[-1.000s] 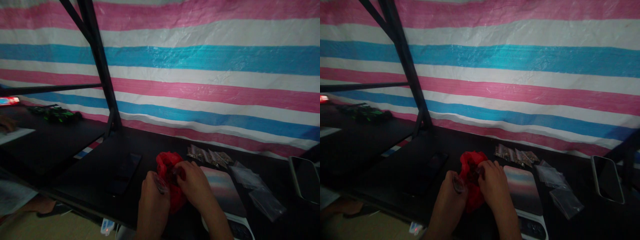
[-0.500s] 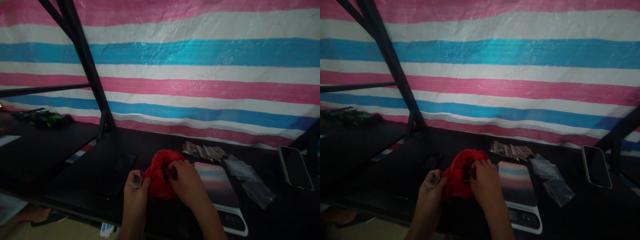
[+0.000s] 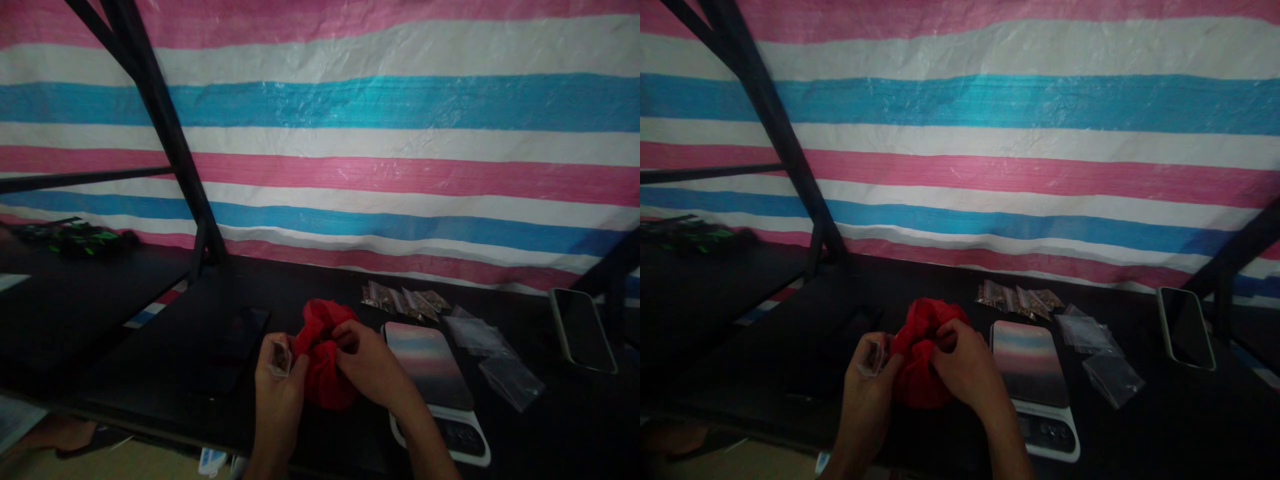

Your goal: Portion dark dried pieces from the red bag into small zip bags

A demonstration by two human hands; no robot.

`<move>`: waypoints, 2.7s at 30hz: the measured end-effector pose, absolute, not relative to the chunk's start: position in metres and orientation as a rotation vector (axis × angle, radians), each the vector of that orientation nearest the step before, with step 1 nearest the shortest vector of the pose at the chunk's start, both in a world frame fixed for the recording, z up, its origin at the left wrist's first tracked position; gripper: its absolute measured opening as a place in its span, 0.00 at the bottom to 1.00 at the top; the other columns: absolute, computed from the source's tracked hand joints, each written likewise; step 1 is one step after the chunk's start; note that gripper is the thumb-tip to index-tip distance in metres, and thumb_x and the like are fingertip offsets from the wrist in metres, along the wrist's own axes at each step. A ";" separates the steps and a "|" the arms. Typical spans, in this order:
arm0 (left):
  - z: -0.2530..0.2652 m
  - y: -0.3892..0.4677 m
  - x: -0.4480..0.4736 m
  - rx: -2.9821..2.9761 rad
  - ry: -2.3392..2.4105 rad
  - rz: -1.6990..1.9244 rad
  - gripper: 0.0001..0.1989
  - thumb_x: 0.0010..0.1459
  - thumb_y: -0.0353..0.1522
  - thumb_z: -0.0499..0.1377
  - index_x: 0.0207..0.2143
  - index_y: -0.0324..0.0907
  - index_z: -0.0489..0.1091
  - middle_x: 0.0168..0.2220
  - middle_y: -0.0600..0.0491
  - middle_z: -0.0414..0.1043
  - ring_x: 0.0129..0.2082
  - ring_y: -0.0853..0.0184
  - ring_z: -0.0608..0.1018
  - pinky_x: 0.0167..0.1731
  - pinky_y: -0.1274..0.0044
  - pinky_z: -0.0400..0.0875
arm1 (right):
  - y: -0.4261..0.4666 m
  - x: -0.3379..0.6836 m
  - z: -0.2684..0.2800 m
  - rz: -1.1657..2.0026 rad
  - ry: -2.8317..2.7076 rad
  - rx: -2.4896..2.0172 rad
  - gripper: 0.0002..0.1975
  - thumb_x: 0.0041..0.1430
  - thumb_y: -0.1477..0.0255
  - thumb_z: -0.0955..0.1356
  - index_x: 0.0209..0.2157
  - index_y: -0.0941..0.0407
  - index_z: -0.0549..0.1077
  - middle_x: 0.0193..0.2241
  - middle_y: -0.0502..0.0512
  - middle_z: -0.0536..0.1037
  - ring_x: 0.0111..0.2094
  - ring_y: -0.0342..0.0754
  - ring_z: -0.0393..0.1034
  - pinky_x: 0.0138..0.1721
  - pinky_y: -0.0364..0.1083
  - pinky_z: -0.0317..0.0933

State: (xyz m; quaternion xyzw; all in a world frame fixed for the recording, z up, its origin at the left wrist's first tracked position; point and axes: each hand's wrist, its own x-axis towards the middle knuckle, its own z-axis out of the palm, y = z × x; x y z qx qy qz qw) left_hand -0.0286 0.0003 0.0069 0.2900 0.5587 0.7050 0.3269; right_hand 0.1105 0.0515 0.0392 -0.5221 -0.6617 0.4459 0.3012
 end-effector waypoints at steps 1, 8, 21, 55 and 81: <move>0.006 0.001 -0.027 0.844 1.474 1.852 0.12 0.45 0.32 0.66 0.30 0.45 0.65 0.27 0.60 0.66 0.27 0.71 0.69 0.27 0.81 0.69 | 0.053 0.111 0.040 1.216 -1.699 -1.381 0.08 0.56 0.76 0.71 0.39 0.55 0.78 0.35 0.53 0.83 0.36 0.50 0.78 0.37 0.46 0.65; 0.001 0.008 -0.020 1.218 1.553 1.771 0.12 0.56 0.39 0.65 0.33 0.46 0.64 0.27 0.60 0.65 0.25 0.69 0.71 0.26 0.79 0.69 | 0.061 0.128 0.050 1.382 -1.383 -1.269 0.08 0.55 0.69 0.72 0.37 0.55 0.77 0.28 0.50 0.81 0.32 0.49 0.77 0.34 0.44 0.65; -0.010 0.007 -0.028 1.168 1.482 1.660 0.11 0.58 0.36 0.67 0.41 0.44 0.71 0.36 0.51 0.77 0.35 0.62 0.79 0.36 0.73 0.73 | 0.026 0.093 0.074 0.887 -1.849 -1.209 0.14 0.56 0.76 0.69 0.44 0.51 0.78 0.46 0.55 0.82 0.50 0.55 0.75 0.56 0.54 0.64; 0.018 -0.014 -0.035 1.384 1.405 1.825 0.27 0.54 0.27 0.67 0.50 0.49 0.56 0.44 0.53 0.66 0.39 0.67 0.77 0.38 0.76 0.75 | 0.018 0.101 0.087 1.025 -2.002 -1.116 0.02 0.62 0.71 0.74 0.37 0.49 0.81 0.39 0.47 0.82 0.41 0.48 0.75 0.44 0.45 0.63; 0.058 -0.023 -0.006 0.991 1.125 1.629 0.22 0.53 0.48 0.71 0.46 0.45 0.82 0.43 0.46 0.84 0.44 0.53 0.85 0.46 0.66 0.83 | 0.022 0.127 0.106 1.001 -1.417 -1.061 0.14 0.59 0.57 0.74 0.30 0.54 0.83 0.26 0.53 0.83 0.28 0.49 0.76 0.27 0.43 0.67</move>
